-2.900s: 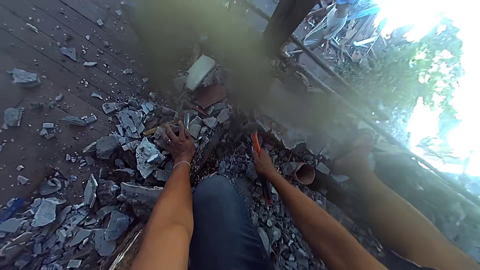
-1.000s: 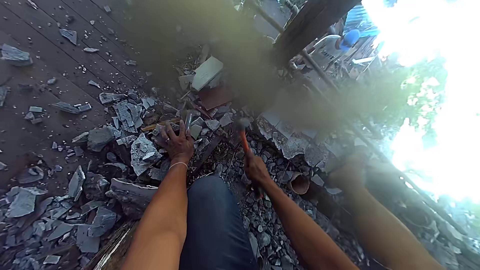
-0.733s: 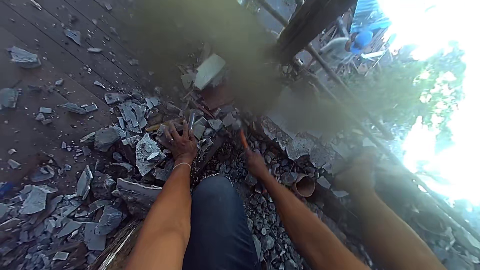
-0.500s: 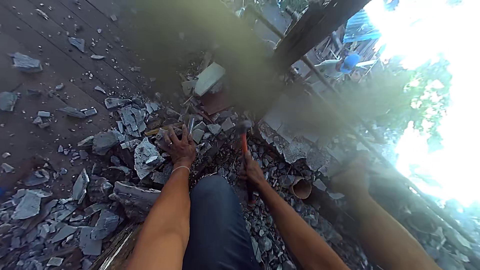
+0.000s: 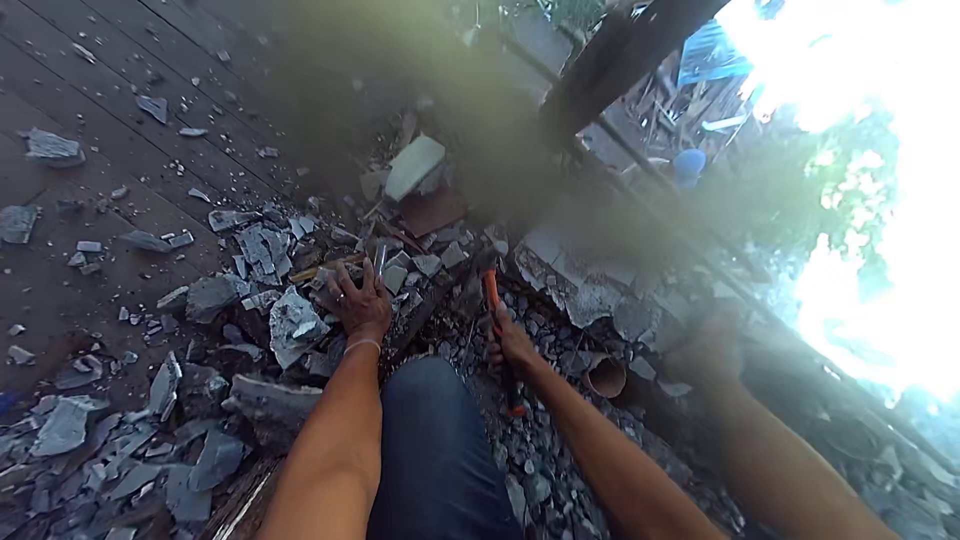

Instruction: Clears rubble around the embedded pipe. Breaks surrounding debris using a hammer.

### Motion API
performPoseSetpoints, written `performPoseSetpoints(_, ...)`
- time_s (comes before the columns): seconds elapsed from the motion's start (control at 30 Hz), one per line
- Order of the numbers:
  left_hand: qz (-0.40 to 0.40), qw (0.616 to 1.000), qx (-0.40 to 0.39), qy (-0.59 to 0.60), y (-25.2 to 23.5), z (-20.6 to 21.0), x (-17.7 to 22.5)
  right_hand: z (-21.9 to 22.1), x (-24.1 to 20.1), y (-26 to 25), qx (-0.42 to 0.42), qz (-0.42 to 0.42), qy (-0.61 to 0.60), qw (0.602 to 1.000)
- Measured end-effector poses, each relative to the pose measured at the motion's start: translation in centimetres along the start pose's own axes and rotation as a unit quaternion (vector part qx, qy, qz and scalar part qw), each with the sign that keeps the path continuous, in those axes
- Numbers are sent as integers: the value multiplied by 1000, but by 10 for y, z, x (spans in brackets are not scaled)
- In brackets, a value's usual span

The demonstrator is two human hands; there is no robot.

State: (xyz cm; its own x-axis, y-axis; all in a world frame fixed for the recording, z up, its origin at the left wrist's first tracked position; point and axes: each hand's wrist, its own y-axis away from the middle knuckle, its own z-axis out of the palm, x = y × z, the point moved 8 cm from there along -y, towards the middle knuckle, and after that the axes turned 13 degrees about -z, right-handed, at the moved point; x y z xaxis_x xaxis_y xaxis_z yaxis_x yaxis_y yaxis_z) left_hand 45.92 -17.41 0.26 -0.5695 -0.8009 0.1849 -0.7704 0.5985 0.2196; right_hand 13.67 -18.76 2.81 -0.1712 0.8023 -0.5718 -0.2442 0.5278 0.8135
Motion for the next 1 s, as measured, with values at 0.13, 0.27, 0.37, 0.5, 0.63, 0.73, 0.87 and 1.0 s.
performPoseSetpoints(0.13,6,1000,-7,-5,5,9,-9,-11,-44,-17,20,-90,46,995)
performPoseSetpoints(0.27,1,1000,0,-15,6,5,-7,-28,28,-35,43,-40,174,983)
performPoseSetpoints(0.37,4,1000,6,-13,-1,7,-8,-28,77,-9,50,22,171,984)
performPoseSetpoints(0.5,18,1000,11,-2,6,6,-6,-46,74,6,31,56,168,984)
performPoseSetpoints(0.63,10,1000,13,-7,7,8,-12,-57,34,-8,8,7,213,977)
performPoseSetpoints(0.73,8,1000,-4,-8,9,6,-6,-60,-4,-34,11,-49,262,964)
performPoseSetpoints(0.87,-1,1000,-1,-8,9,4,-7,-79,23,-15,-9,-116,406,906)
performPoseSetpoints(1.0,-2,1000,-15,-7,9,9,-10,-115,101,56,7,-1,362,932)
